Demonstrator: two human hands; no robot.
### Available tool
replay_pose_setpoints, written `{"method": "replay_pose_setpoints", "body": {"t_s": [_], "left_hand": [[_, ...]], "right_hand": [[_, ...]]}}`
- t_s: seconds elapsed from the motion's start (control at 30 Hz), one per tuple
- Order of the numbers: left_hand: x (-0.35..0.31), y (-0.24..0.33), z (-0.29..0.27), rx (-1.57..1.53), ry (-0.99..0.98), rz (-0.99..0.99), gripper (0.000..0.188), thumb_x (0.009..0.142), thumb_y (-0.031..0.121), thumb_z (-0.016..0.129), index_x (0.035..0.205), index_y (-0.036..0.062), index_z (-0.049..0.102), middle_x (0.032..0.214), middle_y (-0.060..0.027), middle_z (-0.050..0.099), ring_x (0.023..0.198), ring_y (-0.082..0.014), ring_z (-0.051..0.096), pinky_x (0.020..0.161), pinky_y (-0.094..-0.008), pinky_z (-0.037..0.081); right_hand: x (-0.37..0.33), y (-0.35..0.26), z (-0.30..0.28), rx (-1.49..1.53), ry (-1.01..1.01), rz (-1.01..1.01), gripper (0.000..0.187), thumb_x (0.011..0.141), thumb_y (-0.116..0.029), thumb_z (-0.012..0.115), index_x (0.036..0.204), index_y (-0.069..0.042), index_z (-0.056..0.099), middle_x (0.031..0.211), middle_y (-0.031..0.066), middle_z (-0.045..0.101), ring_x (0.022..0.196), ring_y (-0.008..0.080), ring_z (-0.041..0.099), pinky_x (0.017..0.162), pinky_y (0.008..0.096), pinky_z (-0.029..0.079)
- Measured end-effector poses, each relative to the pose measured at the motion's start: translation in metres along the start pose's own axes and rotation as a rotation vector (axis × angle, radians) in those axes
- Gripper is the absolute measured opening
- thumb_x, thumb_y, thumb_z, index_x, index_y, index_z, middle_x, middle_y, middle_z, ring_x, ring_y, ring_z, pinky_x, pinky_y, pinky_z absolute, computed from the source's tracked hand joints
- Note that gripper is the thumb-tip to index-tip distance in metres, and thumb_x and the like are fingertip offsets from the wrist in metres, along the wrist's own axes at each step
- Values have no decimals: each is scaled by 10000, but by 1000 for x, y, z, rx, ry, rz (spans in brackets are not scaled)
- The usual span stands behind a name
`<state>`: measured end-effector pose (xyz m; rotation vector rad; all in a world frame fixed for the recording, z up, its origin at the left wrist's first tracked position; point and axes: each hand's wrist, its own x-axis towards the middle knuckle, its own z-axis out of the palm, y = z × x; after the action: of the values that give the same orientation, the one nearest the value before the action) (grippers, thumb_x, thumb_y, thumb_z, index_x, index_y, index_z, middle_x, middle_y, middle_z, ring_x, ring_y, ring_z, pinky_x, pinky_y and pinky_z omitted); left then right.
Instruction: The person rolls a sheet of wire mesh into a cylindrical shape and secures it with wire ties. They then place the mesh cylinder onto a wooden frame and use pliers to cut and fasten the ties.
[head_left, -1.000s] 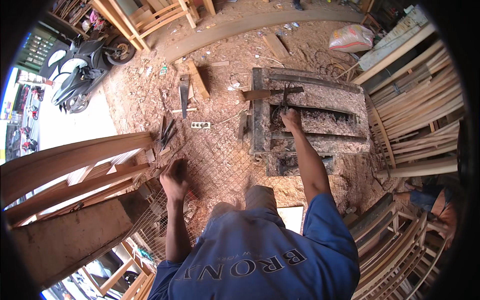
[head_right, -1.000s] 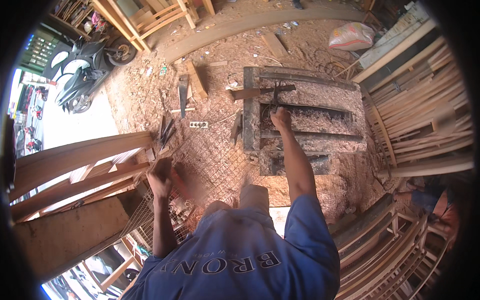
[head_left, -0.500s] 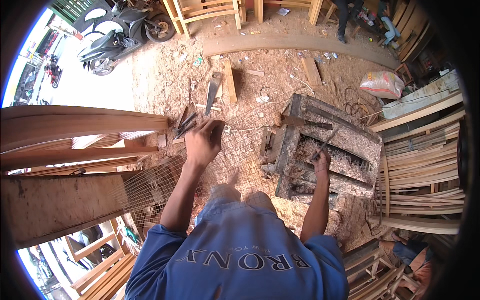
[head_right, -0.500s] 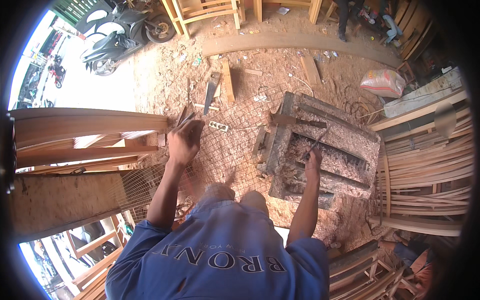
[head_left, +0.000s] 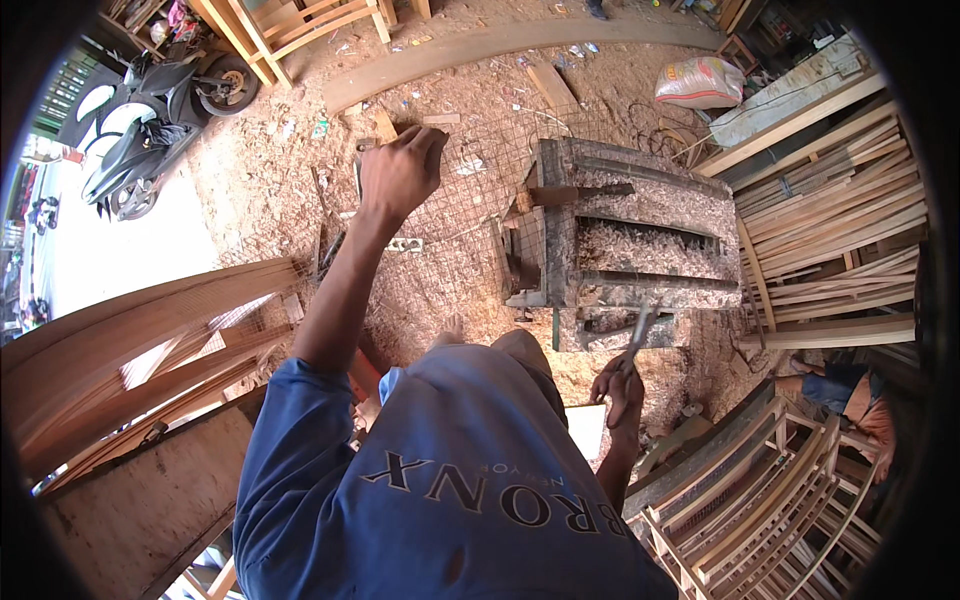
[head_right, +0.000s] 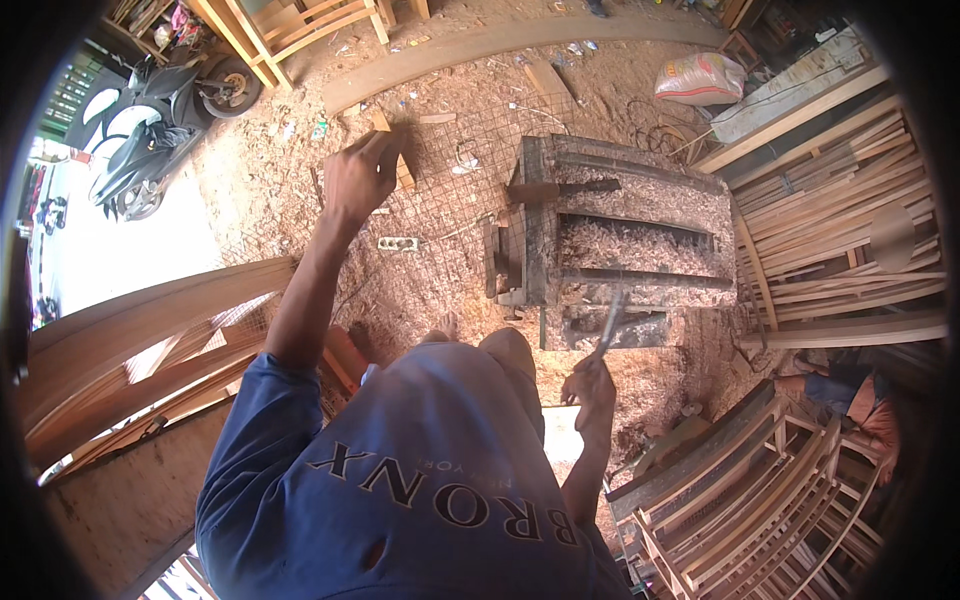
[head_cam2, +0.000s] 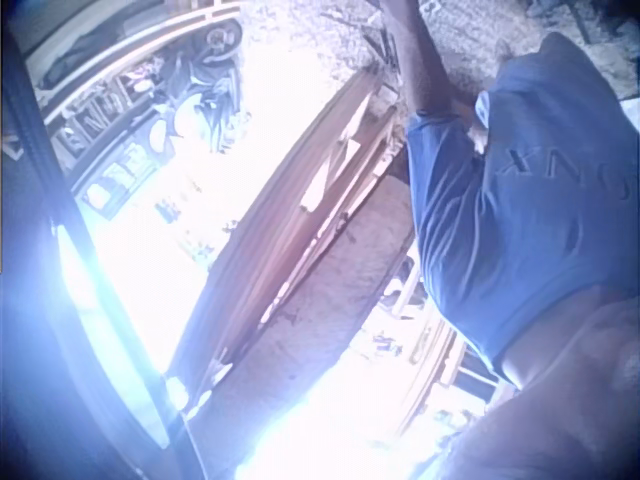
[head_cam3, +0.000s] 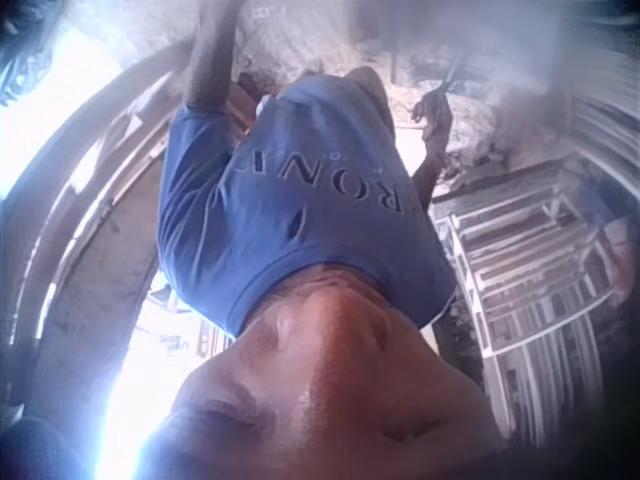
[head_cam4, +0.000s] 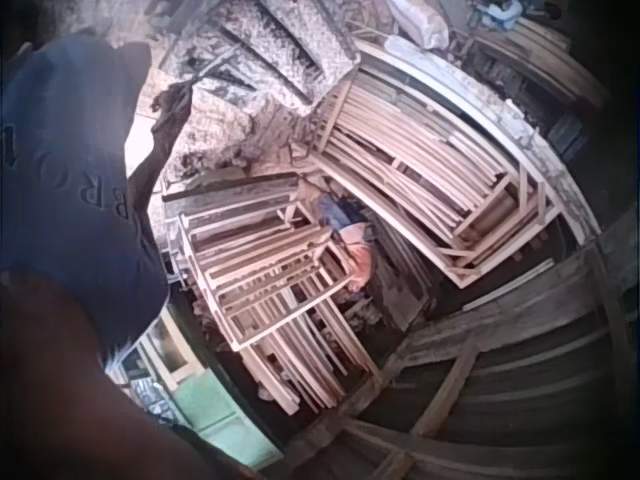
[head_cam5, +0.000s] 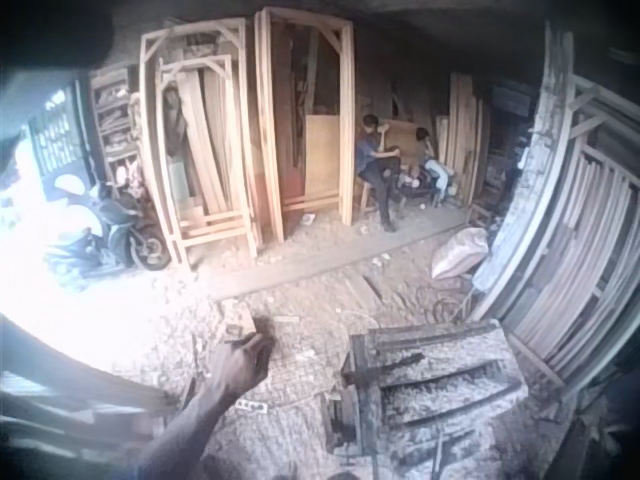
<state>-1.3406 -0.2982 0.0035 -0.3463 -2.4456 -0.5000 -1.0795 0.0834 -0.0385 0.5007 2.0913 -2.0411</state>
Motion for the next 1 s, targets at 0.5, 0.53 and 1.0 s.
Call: {"method": "replay_pose_setpoints", "body": {"t_s": [0.5,0.53,1.0], "left_hand": [[57,-1,-12,85,40,43,153,933,226,604,928,134,725,886,-54,744,537,-242,659,476,-371,530],[57,1,-13,85,57,64,155,934,230,604,929,133,724,885,-52,743,535,-244,658,473,-371,529],[51,2,-16,126,-15,13,172,937,268,637,1012,179,764,710,-110,716,507,-251,652,495,-369,519]], "right_hand": [[-6,-27,113,-409,-285,12,220,935,-222,686,939,-29,580,678,1,531,631,79,453,572,273,373],[-1,-27,115,-416,-266,12,226,936,-226,691,926,-32,577,668,-6,523,624,74,448,563,273,362],[31,-42,126,-330,-232,91,364,912,-286,748,728,-65,525,579,-47,420,560,51,337,500,279,256]]}}
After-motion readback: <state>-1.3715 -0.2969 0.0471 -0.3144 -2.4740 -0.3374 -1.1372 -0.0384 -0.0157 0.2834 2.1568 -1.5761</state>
